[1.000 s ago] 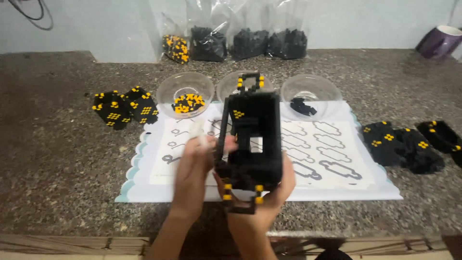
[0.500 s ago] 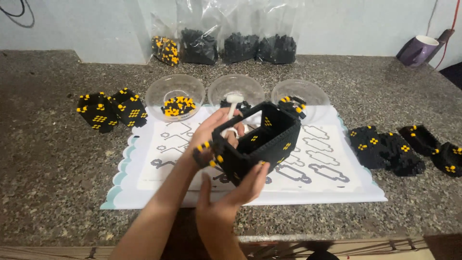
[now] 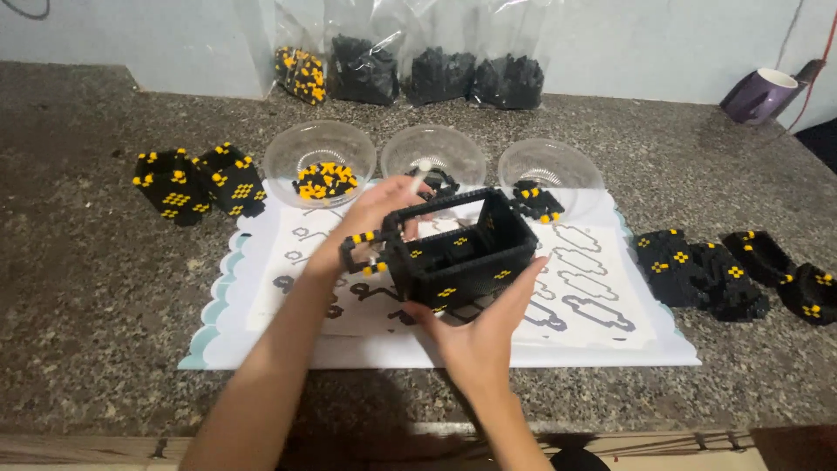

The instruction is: The person assembles a black and yellow Lego model, attaching a handle to a box-like structure. They then use a white tool to press and secure the pieces together.

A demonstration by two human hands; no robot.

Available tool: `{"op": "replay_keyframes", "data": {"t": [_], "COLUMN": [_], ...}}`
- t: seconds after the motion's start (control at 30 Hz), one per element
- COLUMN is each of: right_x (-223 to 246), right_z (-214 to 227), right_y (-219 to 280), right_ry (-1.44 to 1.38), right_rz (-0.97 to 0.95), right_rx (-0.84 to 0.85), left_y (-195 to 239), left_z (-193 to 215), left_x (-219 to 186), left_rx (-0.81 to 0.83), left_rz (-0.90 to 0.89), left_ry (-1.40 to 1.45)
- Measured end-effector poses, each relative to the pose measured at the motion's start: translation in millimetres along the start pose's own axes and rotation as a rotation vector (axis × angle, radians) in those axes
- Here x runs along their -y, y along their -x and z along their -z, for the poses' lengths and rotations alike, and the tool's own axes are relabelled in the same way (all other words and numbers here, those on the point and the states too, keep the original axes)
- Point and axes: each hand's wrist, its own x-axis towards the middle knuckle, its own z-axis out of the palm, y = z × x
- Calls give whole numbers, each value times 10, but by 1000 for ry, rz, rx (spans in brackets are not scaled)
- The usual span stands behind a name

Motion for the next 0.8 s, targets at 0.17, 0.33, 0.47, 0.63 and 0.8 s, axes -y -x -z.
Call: {"op": "replay_keyframes", "data": {"t": [0.17,0.33,0.47,0.63,0.8], "right_x": [-130,-116,-47,9,-35], "right_z": [-30,-26,-9,20,9], "right_y": [28,34,43,53,58], "right_ry": [73,86,-8,27,25], "right_rz": [25,37,-67,-104,-71], "right_rx": [12,14,60,90,75], "left_y": [515,1143,1393,1423,1435], "left_z": [85,-164,-472,-596,-719], "left_x": [-640,-965,-998,-980,-1045], "left_rx": [-249,-360,-241,-323,-269], "left_rz": [-133,-275,-559,-465,-89], "left_ry": [-397,-909,-1192,-1196,-1136]}}
